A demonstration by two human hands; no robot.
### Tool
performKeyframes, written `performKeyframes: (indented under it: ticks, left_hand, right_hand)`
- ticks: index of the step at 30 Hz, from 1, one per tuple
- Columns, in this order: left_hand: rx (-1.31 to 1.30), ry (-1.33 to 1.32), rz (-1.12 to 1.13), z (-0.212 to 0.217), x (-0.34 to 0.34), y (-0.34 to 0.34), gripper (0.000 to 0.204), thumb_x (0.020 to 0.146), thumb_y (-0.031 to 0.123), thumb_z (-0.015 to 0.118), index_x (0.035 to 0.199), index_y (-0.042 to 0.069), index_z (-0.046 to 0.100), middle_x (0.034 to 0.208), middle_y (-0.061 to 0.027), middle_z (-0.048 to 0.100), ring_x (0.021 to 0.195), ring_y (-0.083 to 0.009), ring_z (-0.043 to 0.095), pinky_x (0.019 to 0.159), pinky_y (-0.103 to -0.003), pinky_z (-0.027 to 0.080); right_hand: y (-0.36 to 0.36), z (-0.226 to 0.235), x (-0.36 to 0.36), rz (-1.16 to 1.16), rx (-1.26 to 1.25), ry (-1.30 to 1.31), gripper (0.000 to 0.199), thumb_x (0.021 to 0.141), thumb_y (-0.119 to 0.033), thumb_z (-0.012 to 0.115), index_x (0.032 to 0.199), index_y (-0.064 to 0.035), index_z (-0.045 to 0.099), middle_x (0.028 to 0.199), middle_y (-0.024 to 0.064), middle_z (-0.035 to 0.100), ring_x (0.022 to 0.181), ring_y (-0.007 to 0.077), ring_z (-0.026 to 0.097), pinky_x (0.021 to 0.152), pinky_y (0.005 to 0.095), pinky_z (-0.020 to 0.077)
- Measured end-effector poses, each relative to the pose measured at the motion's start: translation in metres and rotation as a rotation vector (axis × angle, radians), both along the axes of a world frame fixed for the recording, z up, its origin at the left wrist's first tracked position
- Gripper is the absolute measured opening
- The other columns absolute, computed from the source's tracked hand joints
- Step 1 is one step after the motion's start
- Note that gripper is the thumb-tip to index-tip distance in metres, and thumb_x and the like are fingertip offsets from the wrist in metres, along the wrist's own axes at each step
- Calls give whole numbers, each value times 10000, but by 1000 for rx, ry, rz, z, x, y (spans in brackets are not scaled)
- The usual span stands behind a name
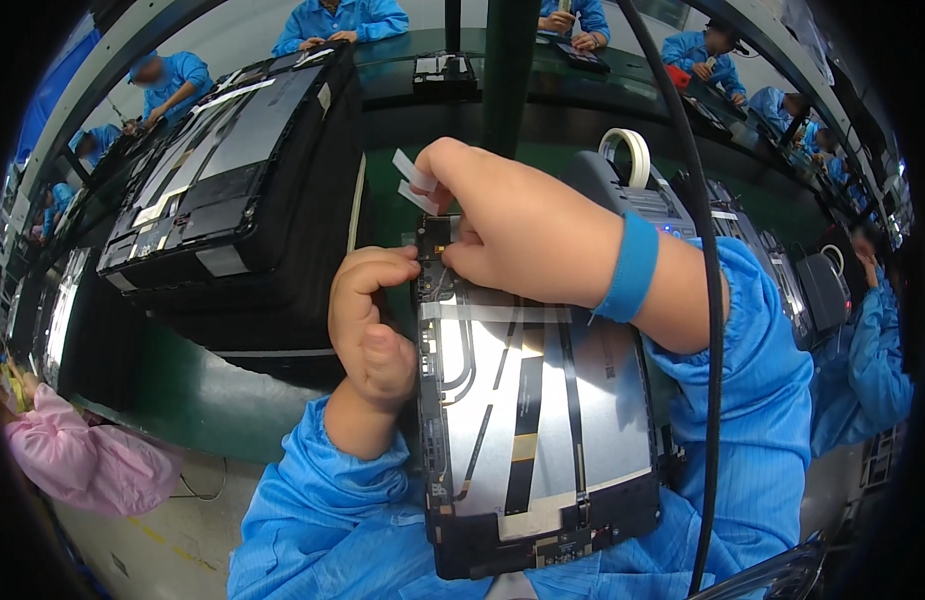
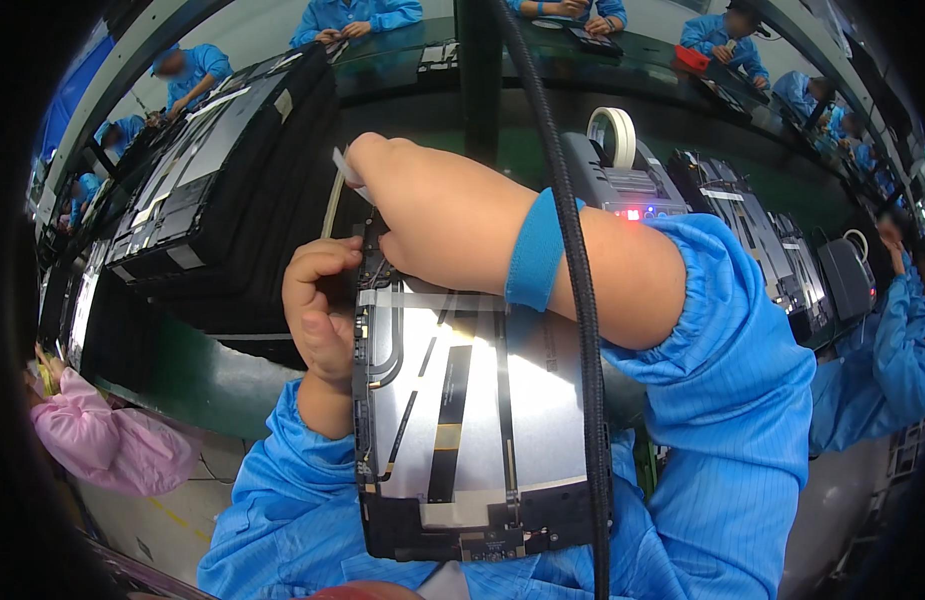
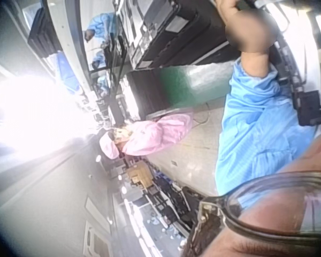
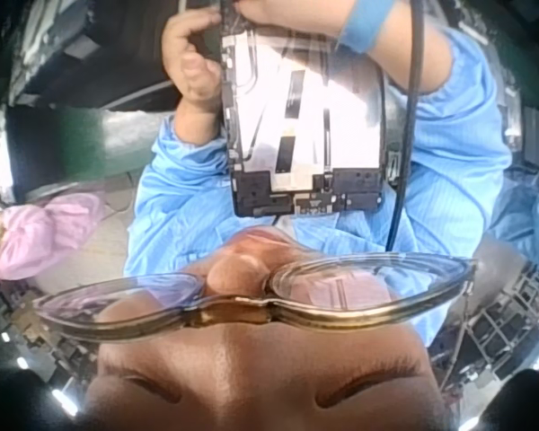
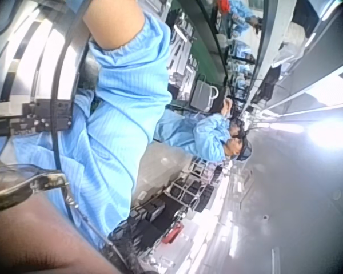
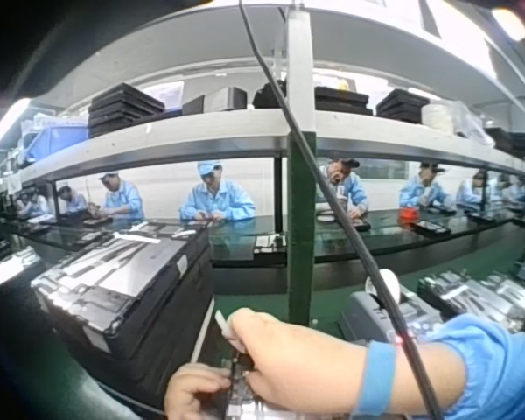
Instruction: A worker is applying tape and components to multiple tablet devices on an assembly line.
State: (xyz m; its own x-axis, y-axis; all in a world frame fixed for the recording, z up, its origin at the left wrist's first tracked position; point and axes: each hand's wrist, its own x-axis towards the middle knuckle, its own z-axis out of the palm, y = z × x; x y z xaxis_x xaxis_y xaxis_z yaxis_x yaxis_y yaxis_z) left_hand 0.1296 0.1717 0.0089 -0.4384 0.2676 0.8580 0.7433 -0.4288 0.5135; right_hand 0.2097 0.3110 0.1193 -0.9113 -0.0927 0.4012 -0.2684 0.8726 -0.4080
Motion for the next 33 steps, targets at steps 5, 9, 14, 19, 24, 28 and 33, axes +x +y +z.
performKeyframes:
  ticks: [5,9,14,19,24,28,33]
  left_hand:
    - [9,41,3,3,-2,-2,602,929,493,319,862,-46,580,887,-189,549,890,-308,557,813,-392,450]
    - [-37,44,1,5,-1,-4,624,929,505,307,836,-43,592,890,-197,544,882,-307,553,816,-393,448]
    - [-88,63,19,10,0,-8,647,928,516,293,812,-38,606,885,-198,540,878,-309,548,813,-393,446]
    - [-86,109,-5,10,-3,-6,664,932,544,279,807,-19,608,872,-174,521,876,-304,531,818,-401,441]
    - [-93,117,-14,10,-2,-7,664,930,553,284,802,-14,605,872,-167,516,874,-307,526,822,-407,439]
    - [-110,100,-1,10,-2,-7,661,925,547,289,825,-19,616,878,-168,513,886,-305,523,824,-397,426]
    - [-166,73,6,12,0,-8,711,913,572,255,891,-23,644,914,-167,496,893,-287,497,824,-368,389]
  right_hand:
    - [-2,0,-2,-114,12,-70,413,711,-1,659,1065,-14,449,920,165,554,825,328,601,683,343,497]
    - [-3,-2,-2,-159,34,-72,406,713,3,658,1060,-13,447,908,164,552,819,318,598,681,342,494]
    - [0,-1,4,-54,-120,-33,385,739,55,623,1076,-14,450,974,149,525,804,222,600,661,301,492]
    - [0,-7,3,75,-116,113,381,750,85,609,1086,-19,462,1019,142,500,798,206,594,675,296,496]
    - [0,-15,-2,61,-19,140,385,740,68,626,1082,-8,465,1033,160,508,827,290,599,711,341,502]
    - [0,-12,3,-32,71,70,374,738,49,632,1067,0,460,1022,169,522,869,326,600,724,359,505]
    - [-8,-1,12,-156,3,-69,368,741,49,628,1064,-5,462,1008,160,534,841,303,596,720,339,502]
